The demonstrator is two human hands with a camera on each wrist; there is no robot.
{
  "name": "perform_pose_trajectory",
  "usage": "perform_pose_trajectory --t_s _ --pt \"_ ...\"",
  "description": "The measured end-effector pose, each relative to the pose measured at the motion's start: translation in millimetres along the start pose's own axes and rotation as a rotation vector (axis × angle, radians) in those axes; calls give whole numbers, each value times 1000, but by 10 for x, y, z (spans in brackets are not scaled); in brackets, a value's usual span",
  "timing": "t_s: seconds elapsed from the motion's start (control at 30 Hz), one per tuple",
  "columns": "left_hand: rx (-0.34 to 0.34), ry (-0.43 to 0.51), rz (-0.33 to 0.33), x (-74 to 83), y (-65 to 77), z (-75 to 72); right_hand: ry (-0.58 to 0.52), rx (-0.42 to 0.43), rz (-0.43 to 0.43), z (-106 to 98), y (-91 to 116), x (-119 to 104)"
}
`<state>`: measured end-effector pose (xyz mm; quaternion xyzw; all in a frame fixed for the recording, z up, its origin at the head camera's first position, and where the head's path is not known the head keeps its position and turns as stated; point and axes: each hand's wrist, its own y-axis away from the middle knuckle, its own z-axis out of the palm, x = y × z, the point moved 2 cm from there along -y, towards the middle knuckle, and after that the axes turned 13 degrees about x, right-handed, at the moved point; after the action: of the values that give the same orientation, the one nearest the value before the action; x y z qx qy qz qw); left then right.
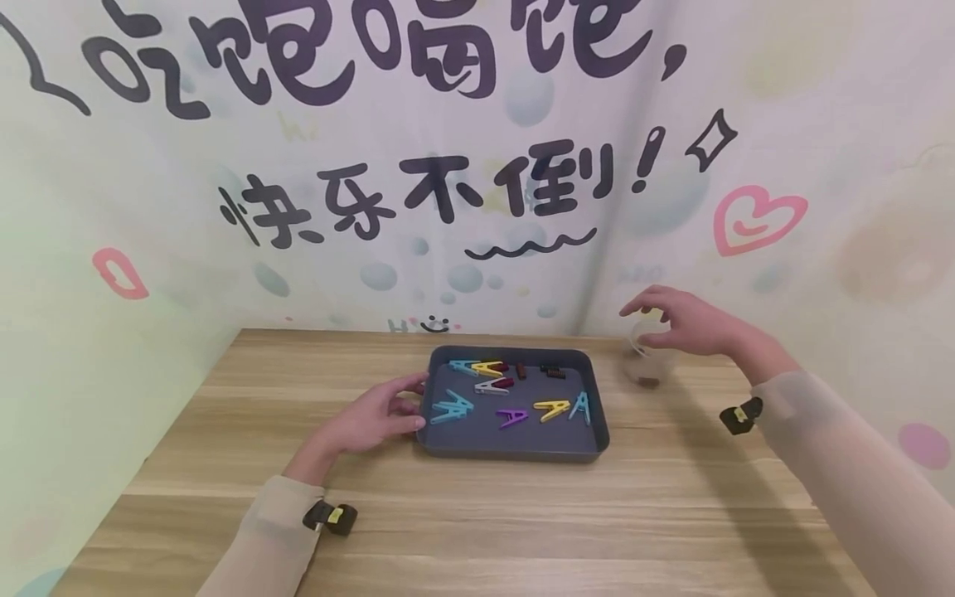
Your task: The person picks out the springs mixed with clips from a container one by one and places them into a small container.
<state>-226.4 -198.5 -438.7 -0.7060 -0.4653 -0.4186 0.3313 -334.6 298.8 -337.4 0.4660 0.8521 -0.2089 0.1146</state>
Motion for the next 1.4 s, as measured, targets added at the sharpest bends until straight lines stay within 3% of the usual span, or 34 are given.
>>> perform_pose_trajectory --t_s 0.37,0.57,0.83,1.13,1.4 --pt "-5 5 0 16 4 0 -41 -57 -71 261 -218 -293" --pt "-5 16 -7 26 6 -1 -1 -86 -123 457 -329 -400" --pt "-1 27 -15 28 8 0 52 -134 -257 679 -400 -526" --pt "-8 29 -3 6 6 3 128 -240 -271 875 -440 -607" --pt "-8 40 -5 17 11 0 149 -271 -249 1021 -472 -588"
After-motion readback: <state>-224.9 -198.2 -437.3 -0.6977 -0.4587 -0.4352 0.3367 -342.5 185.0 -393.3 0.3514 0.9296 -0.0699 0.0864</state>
